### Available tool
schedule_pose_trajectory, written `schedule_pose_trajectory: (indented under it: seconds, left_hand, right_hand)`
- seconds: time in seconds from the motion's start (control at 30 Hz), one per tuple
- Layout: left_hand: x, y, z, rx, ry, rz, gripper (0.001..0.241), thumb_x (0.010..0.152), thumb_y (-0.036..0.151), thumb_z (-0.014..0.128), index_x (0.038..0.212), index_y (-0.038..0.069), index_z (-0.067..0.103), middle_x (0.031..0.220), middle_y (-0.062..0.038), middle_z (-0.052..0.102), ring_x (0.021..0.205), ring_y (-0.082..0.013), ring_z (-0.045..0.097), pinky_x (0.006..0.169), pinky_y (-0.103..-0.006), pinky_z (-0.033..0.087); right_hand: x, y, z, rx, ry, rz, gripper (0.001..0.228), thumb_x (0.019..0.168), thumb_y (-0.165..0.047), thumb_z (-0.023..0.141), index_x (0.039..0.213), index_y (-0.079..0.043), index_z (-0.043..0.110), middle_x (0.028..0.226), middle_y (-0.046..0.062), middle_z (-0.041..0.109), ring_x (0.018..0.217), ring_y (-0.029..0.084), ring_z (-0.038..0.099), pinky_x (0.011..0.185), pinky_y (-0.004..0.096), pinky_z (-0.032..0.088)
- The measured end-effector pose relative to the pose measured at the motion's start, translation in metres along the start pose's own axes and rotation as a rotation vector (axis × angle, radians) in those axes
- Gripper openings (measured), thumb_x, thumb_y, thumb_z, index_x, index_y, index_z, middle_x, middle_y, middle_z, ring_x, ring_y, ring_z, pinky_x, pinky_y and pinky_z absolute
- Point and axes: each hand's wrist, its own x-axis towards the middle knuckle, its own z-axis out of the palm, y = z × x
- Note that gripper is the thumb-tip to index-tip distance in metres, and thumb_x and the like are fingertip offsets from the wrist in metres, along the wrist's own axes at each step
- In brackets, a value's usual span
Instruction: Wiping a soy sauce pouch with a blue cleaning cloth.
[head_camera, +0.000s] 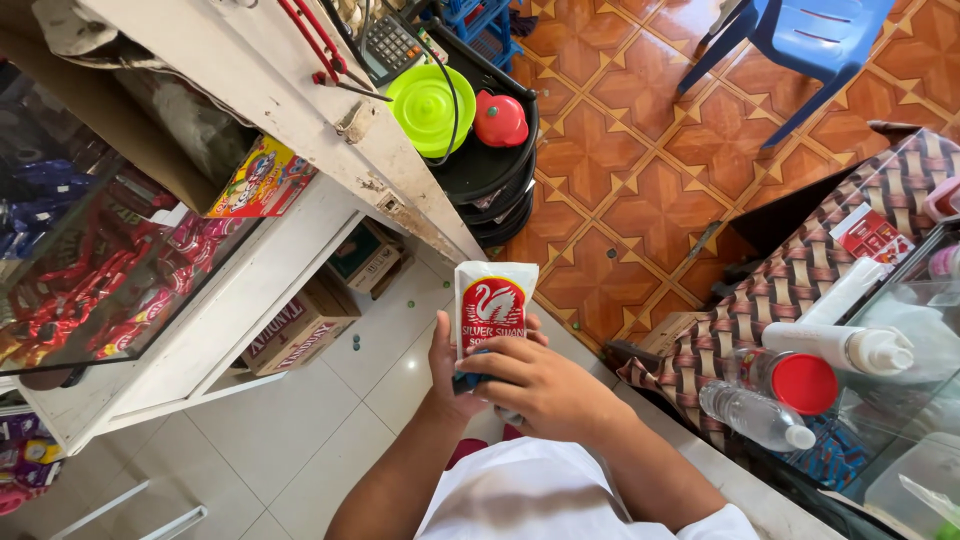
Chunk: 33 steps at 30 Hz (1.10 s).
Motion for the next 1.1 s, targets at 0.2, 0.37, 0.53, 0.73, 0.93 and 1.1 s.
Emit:
schedule_pose_trajectory:
  seconds: [0.2,0.37,0.53,0.73,0.93,1.1]
  left_hand:
    - [0.004,-0.004,-0.011,-0.048,-0.036,0.015,0.089,0.094,0.069,0.044,0.155,0.004,0.034,0.133,-0.024,0.054,0.124,-0.0364,0.058,0.102,-0.0509,0.056]
    - [0.0,-0.006,-0.007,-0.026,0.019,0.007,0.084,0.096,0.069,0.043,0.147,0.002,0.046,0.131,-0.021,0.061,0.118,-0.0328,0.064,0.1,-0.0437,0.056]
    - [0.001,-0.026,-0.047,-0.194,0.086,-0.048,0.091,0.085,0.077,0.052,0.147,0.01,0.05,0.131,-0.015,0.065,0.107,-0.0289,0.068,0.095,-0.0437,0.053]
    - [0.009,-0.011,-0.01,-0.272,-0.135,-0.227,0.105,0.09,0.076,0.047,0.16,0.001,0.028,0.16,-0.021,0.039,0.146,-0.0409,0.042,0.115,-0.0558,0.047]
    - [0.011,0.008,-0.015,-0.453,-0.221,-0.324,0.126,0.073,0.086,0.063,0.164,0.014,0.013,0.157,-0.032,0.035,0.141,-0.0545,0.037,0.116,-0.0614,0.034]
    - [-0.011,-0.008,0.011,-0.054,0.024,0.01,0.096,0.092,0.074,0.039,0.158,0.006,0.032,0.144,-0.026,0.053,0.122,-0.043,0.061,0.103,-0.0547,0.053]
  right_hand:
    - [0.001,-0.008,0.001,0.067,-0.043,-0.077,0.018,0.08,-0.007,0.072,0.097,-0.004,0.068,0.128,0.007,0.064,0.111,0.029,0.057,0.092,0.043,0.05]
    - [0.003,-0.006,-0.025,-0.024,0.095,-0.129,0.02,0.077,-0.009,0.074,0.095,-0.003,0.069,0.124,0.011,0.066,0.111,0.032,0.062,0.096,0.045,0.051]
    - [0.008,0.002,-0.022,-0.285,0.429,-0.098,0.014,0.088,-0.015,0.07,0.101,-0.012,0.074,0.124,0.012,0.071,0.107,0.039,0.07,0.093,0.049,0.055]
    - [0.014,-0.018,-0.001,-0.139,0.219,-0.138,0.022,0.101,-0.025,0.057,0.105,-0.007,0.069,0.12,0.015,0.068,0.113,0.038,0.066,0.098,0.051,0.052]
    - [0.006,-0.016,-0.008,0.046,0.08,-0.27,0.029,0.107,-0.018,0.041,0.098,-0.003,0.064,0.105,0.017,0.064,0.105,0.038,0.066,0.093,0.05,0.054]
    - [0.002,-0.014,-0.019,0.052,0.052,-0.27,0.029,0.107,-0.015,0.041,0.102,-0.001,0.066,0.107,0.018,0.064,0.105,0.041,0.066,0.09,0.05,0.055]
